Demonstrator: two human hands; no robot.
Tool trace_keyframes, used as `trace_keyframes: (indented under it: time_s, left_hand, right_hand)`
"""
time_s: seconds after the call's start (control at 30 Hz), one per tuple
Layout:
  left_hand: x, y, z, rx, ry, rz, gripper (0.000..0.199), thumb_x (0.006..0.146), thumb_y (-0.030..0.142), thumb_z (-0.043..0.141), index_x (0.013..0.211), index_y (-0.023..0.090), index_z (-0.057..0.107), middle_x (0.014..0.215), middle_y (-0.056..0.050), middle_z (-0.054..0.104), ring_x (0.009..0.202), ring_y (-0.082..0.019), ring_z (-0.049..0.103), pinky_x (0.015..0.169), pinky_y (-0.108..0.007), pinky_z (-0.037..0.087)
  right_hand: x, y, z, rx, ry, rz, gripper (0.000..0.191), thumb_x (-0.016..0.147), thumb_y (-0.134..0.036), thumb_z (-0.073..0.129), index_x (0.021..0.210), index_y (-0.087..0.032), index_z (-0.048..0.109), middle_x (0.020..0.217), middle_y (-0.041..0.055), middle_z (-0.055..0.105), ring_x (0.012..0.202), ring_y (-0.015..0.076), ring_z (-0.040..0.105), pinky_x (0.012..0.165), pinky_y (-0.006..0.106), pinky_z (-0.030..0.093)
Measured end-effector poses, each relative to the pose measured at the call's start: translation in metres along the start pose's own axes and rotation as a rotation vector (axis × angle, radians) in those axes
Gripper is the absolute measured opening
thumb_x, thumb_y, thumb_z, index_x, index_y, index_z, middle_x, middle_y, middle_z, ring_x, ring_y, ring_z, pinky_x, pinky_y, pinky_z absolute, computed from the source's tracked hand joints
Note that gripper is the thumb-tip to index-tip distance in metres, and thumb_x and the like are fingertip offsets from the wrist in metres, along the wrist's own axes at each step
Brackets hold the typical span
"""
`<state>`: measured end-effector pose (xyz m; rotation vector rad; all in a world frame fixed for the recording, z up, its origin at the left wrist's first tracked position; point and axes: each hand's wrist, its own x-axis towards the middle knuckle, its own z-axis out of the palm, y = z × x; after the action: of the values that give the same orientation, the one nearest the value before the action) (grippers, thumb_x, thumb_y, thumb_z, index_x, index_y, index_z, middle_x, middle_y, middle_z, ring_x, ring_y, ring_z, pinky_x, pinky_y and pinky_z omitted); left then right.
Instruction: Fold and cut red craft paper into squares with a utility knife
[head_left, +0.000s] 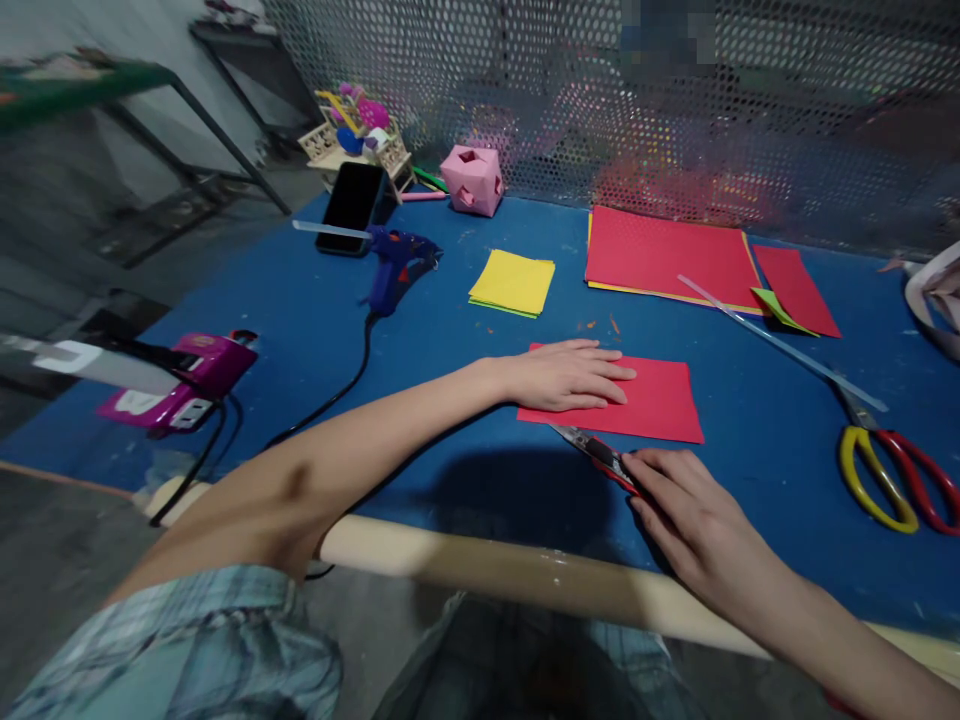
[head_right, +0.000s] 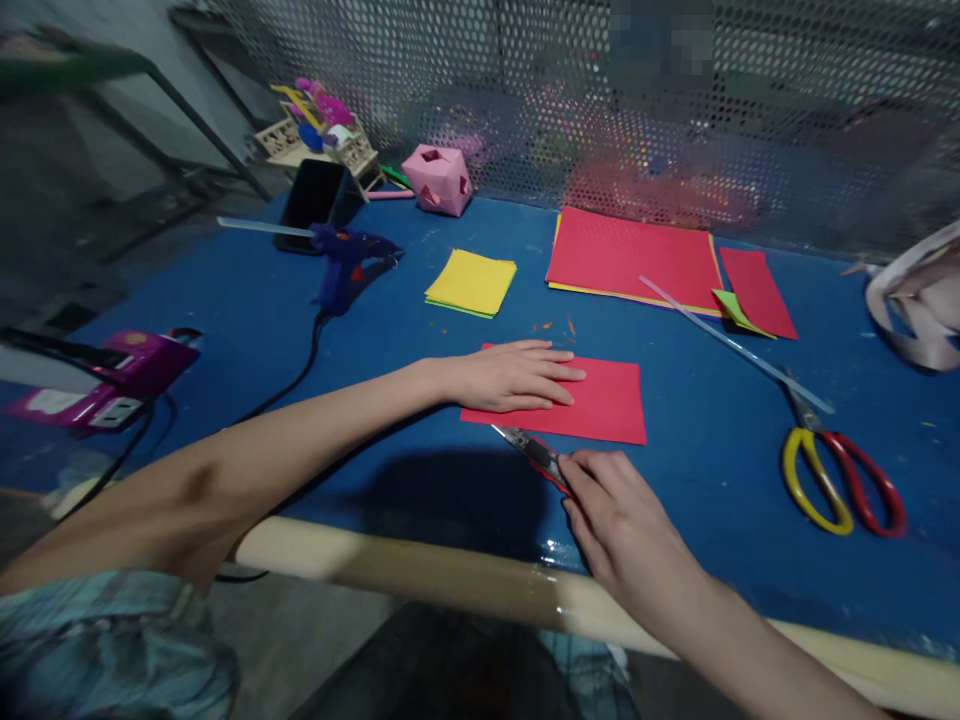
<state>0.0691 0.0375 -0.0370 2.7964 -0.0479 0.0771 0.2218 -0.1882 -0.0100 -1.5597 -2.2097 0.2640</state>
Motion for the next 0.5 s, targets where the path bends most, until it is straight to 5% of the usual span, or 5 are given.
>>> trace_keyframes:
  time_s: [0.5]
  left_hand:
    - [-0.0006, 0.0018, -0.0016, 0.045, -0.026, 0.0, 0.036, 0.101, 0.033, 0.043, 0.134, 0.027, 0.056, 0.153, 0.0, 0.039, 0.146, -0.019, 0.027, 0.121, -0.039, 0.014]
  right_hand:
    - [0.0035, -0.0025, 0.0031, 0.001, -0.03, -0.008, 0.034, 0.096, -0.016, 0.044, 0.126, -0.011, 0.058, 0.109, 0.0161, 0.064, 0.094, 0.0234, 0.061, 0.078, 0.038, 0.057]
